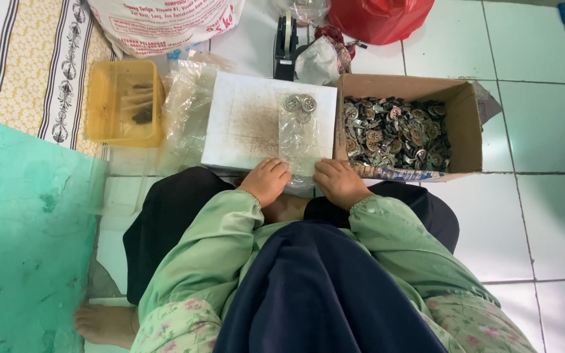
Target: Packaging small metal pins or badges into individual plastic bags from a larger box.
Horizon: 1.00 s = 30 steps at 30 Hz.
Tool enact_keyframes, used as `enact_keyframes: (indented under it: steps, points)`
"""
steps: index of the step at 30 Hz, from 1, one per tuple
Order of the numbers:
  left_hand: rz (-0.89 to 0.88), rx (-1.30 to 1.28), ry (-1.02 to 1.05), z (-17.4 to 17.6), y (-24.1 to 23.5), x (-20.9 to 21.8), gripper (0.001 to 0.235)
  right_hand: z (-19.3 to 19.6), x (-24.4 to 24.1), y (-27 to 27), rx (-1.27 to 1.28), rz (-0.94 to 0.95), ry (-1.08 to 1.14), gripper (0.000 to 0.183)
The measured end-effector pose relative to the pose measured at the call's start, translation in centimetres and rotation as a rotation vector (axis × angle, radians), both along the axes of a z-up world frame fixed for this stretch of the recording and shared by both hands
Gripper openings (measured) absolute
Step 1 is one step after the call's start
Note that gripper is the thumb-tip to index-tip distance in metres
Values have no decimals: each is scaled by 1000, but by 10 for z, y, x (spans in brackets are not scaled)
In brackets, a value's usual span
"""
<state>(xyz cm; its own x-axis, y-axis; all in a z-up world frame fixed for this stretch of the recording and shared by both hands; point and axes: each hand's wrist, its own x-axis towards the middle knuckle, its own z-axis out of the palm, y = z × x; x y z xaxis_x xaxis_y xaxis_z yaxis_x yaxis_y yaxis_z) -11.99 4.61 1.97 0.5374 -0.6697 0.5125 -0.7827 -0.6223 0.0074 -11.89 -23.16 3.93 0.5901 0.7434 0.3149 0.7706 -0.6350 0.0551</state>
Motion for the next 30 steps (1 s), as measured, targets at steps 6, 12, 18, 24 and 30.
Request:
enact_keyframes:
  steps: [6,12,18,24,30]
  points:
    - [-31,-76,146,20,8,-2,12,-12,-1,0,308,-35,196,11]
    - [229,7,559,30,-3,-4,24,0,-2,11,516,-321,542,15]
    - [381,-186,504,-13,-9,13,10,-57,14,14,596,-739,640,17]
    - [454,-250,463,-9,-18,16,38,-48,21,30,592,-823,599,29]
    - [438,-105,306,0,-15,14,49,-33,26,39,462,-781,525,34]
